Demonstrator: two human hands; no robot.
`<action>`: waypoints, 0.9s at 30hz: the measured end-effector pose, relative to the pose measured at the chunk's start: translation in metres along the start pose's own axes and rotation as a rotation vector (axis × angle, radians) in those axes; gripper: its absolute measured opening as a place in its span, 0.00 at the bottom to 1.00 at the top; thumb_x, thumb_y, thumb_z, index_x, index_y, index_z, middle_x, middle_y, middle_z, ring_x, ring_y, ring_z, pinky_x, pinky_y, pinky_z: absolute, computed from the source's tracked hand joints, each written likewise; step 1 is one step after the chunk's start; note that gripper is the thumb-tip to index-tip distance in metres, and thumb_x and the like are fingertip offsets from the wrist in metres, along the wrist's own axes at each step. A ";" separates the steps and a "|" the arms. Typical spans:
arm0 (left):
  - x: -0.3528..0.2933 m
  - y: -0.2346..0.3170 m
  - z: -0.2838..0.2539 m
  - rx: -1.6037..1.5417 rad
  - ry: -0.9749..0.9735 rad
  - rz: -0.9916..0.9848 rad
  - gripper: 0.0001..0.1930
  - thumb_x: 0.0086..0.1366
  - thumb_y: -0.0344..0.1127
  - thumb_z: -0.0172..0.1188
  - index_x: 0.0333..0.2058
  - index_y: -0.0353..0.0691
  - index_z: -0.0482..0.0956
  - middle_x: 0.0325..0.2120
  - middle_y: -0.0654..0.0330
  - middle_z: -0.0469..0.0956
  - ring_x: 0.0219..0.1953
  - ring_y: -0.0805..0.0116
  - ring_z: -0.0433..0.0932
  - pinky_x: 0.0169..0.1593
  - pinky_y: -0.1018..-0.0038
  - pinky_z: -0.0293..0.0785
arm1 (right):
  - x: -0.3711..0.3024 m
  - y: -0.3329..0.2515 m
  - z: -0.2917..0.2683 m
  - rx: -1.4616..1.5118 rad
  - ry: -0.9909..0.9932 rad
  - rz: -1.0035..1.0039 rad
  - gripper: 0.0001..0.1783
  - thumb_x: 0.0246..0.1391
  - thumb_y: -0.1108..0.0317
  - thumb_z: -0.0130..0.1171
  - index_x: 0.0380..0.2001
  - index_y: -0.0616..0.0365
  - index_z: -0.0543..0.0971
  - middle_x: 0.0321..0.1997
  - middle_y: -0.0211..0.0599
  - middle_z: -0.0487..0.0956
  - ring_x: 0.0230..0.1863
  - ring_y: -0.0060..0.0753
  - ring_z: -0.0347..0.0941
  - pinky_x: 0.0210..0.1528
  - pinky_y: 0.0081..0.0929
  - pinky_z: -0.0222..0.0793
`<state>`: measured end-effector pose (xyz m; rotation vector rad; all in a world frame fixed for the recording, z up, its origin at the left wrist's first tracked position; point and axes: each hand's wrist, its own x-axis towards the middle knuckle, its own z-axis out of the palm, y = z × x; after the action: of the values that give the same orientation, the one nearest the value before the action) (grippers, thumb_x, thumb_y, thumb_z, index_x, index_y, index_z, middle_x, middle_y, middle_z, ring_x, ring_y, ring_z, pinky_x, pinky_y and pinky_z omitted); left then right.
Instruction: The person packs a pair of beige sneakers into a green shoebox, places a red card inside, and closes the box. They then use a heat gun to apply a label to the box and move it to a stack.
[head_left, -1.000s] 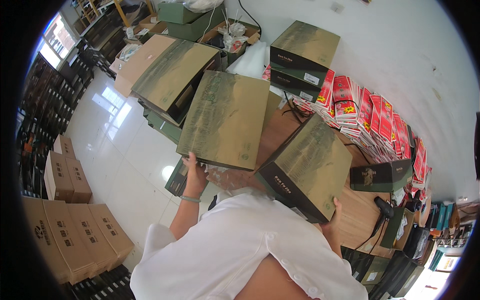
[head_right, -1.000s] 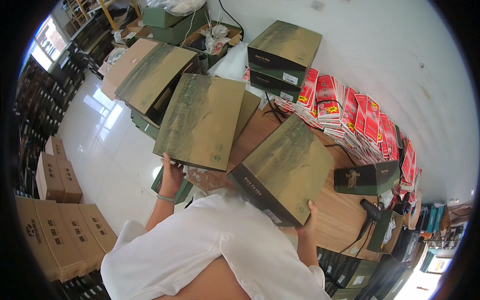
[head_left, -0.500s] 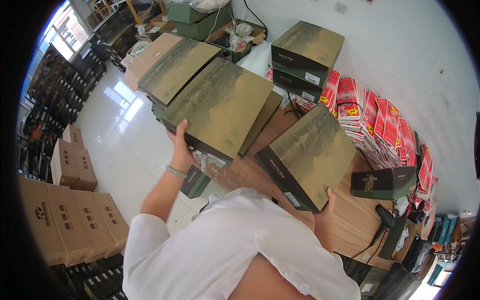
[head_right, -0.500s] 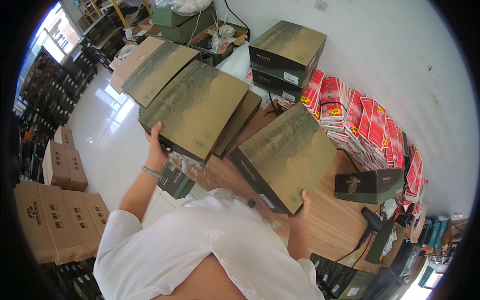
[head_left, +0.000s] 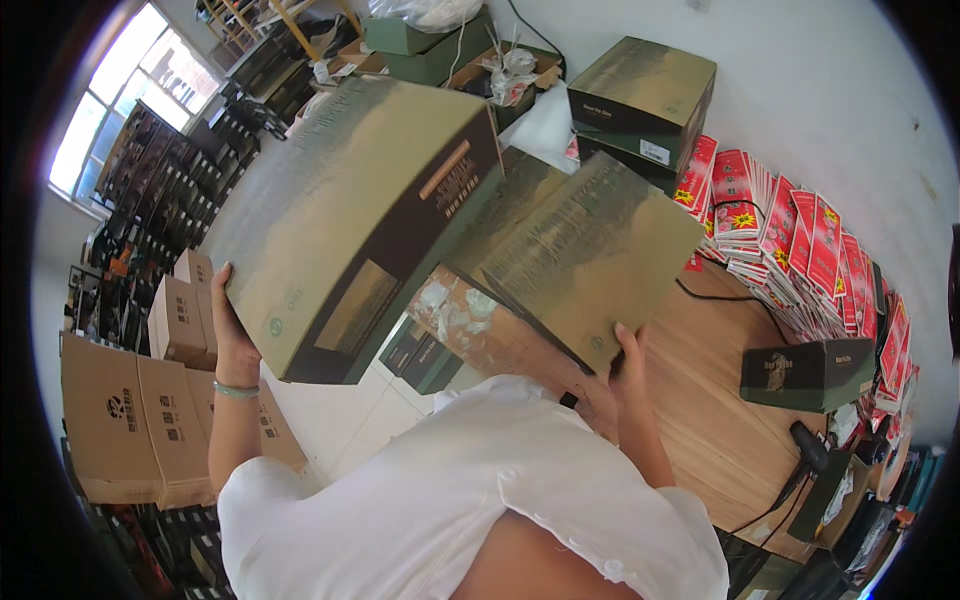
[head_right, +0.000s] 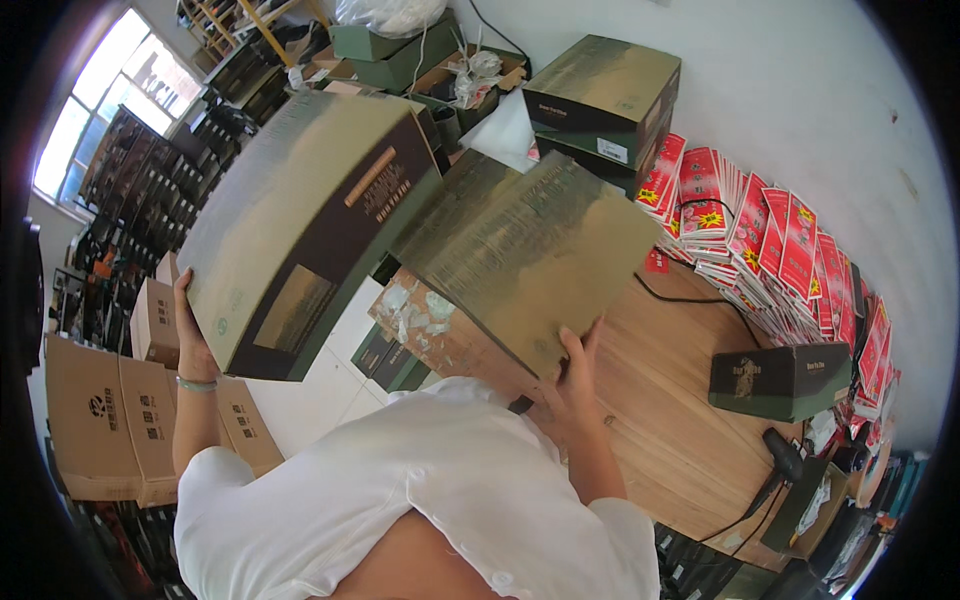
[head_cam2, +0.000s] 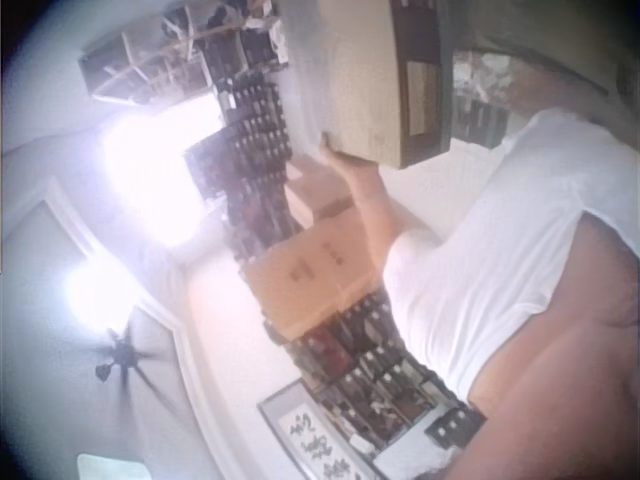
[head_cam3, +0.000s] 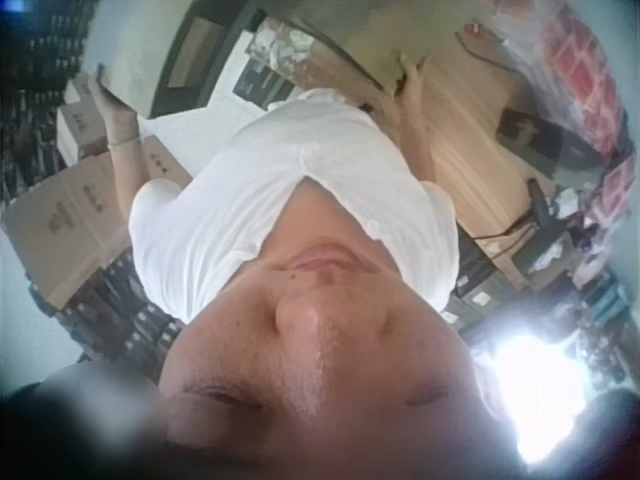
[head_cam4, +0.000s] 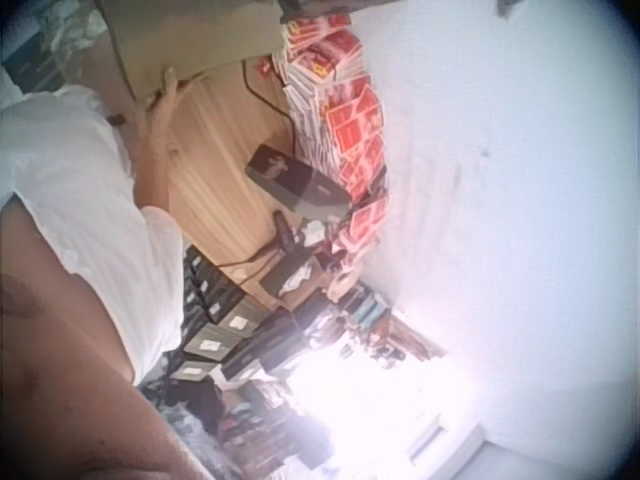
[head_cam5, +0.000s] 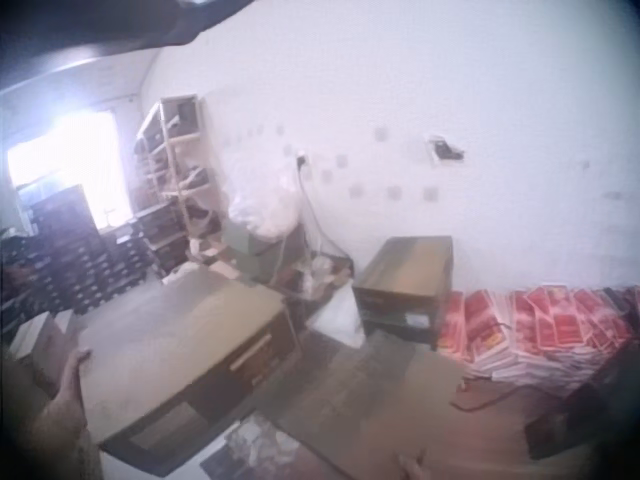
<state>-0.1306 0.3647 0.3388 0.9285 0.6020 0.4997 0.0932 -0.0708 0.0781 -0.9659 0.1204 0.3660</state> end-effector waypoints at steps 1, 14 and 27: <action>-0.009 0.000 -0.005 -0.036 0.020 0.027 0.31 0.62 0.53 0.58 0.58 0.38 0.70 0.53 0.52 0.76 0.54 0.57 0.76 0.57 0.61 0.73 | 0.005 -0.002 0.019 -0.017 -0.017 0.058 0.52 0.56 0.63 0.61 0.73 0.57 0.39 0.70 0.49 0.57 0.67 0.43 0.60 0.63 0.36 0.62; 0.016 -0.032 -0.004 -0.245 0.153 0.065 0.36 0.57 0.59 0.61 0.58 0.42 0.70 0.58 0.54 0.71 0.62 0.53 0.67 0.65 0.45 0.57 | 0.090 0.100 0.145 -0.096 -0.049 0.086 0.58 0.55 0.58 0.66 0.74 0.58 0.36 0.72 0.53 0.52 0.69 0.44 0.55 0.67 0.35 0.57; 0.105 -0.138 0.059 -0.093 -0.014 -0.152 0.46 0.50 0.66 0.62 0.63 0.46 0.62 0.62 0.46 0.62 0.60 0.43 0.66 0.57 0.33 0.59 | 0.097 0.110 0.126 -0.163 -0.155 0.097 0.47 0.64 0.52 0.56 0.72 0.62 0.42 0.71 0.50 0.58 0.67 0.42 0.60 0.65 0.35 0.61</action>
<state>0.0052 0.3263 0.2211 0.7912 0.6264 0.3818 0.1364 0.1136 0.0387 -1.0912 -0.0044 0.5452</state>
